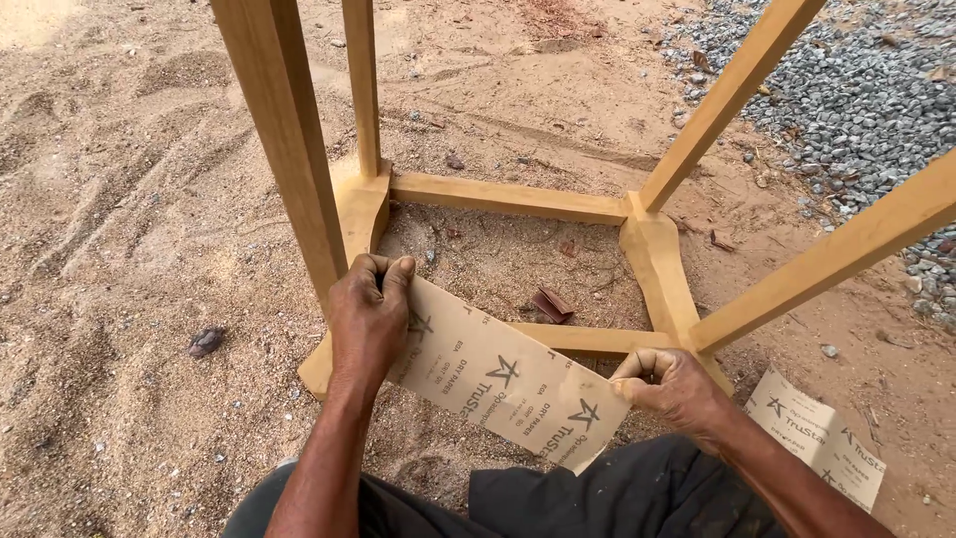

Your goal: Manually fold and tear sheets of sandpaper to appropriate sizes for woodworking.

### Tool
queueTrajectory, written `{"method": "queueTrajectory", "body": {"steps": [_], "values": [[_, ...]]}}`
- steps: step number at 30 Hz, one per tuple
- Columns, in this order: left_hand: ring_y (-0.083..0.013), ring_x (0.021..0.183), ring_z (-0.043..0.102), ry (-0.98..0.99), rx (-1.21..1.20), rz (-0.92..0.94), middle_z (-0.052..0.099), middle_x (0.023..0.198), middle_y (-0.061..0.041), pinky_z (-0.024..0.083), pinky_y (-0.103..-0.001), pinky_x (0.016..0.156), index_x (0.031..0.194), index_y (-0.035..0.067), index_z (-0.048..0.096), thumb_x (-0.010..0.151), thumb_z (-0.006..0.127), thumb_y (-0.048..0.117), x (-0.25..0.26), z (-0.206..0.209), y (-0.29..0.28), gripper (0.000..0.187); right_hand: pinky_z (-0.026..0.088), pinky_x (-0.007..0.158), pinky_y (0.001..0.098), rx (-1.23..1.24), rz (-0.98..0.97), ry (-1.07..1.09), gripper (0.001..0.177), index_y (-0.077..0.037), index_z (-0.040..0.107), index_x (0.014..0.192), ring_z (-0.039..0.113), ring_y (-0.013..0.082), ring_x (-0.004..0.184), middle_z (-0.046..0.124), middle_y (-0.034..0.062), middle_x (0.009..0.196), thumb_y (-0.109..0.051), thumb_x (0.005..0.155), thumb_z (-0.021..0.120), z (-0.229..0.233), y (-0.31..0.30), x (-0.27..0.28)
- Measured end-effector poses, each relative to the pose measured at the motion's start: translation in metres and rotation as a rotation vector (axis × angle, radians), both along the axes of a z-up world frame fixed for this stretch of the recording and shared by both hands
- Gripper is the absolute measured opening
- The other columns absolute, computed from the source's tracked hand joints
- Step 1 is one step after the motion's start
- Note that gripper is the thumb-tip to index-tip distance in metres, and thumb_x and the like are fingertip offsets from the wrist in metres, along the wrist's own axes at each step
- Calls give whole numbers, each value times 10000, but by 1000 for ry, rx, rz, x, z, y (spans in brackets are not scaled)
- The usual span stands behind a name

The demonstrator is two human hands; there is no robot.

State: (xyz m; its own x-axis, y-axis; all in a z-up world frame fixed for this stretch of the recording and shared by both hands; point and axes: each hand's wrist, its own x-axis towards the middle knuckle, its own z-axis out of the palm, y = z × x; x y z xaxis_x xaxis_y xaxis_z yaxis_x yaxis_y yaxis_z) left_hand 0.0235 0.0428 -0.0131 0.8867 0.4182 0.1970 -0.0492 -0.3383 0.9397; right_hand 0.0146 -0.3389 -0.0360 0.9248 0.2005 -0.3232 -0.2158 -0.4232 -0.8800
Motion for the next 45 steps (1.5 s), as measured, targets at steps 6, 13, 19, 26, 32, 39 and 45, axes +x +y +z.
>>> {"method": "queueTrajectory", "body": {"steps": [6,13,19,26,32,39,45], "values": [[-142,485,597,-23,-8,80,652,653,-64,538,-316,421,873,77,624,1029,610,278,-1,-8,11,255,626,762,370,57,-163,65,156,27,718,914,757,210,771,772,123,830,-108,841,750,-14,-56,3],[-189,869,648,-948,641,-393,653,990,-100,563,-343,732,1054,33,618,1054,677,130,-78,10,-120,113,623,743,420,401,-453,341,500,-45,672,1152,769,257,900,804,142,1045,-409,942,403,73,52,-41],[-232,1013,654,-921,920,-773,648,1027,-83,537,-444,1059,1038,58,637,1021,659,186,-96,-42,-166,132,595,719,329,663,-424,-38,317,35,660,1142,700,162,810,754,135,997,-257,1024,624,-29,8,17],[-350,1189,608,-560,653,-207,635,1296,-238,489,-495,1037,1318,-55,559,1011,658,279,-45,7,-108,464,570,662,379,-742,1,-388,325,-35,758,1215,682,267,673,720,236,748,-280,1073,597,38,68,-1],[-247,980,652,-407,349,-34,684,1093,-143,566,-402,812,1131,32,653,942,676,233,-13,-9,-45,277,611,660,312,-405,316,-440,425,21,715,1124,803,123,735,839,76,806,-352,953,603,0,71,5],[-163,800,630,-377,111,-333,639,868,-61,571,-333,679,928,58,656,975,678,118,-19,-6,-57,79,630,640,281,155,11,-265,288,-60,746,1128,718,102,785,781,31,883,-195,875,715,40,124,-4],[-182,827,625,-409,151,-330,620,878,-75,552,-362,693,949,41,640,960,691,107,-27,4,-59,84,575,581,215,268,-79,-355,167,-43,788,1028,659,58,700,752,29,820,-137,893,757,51,147,6]]}}
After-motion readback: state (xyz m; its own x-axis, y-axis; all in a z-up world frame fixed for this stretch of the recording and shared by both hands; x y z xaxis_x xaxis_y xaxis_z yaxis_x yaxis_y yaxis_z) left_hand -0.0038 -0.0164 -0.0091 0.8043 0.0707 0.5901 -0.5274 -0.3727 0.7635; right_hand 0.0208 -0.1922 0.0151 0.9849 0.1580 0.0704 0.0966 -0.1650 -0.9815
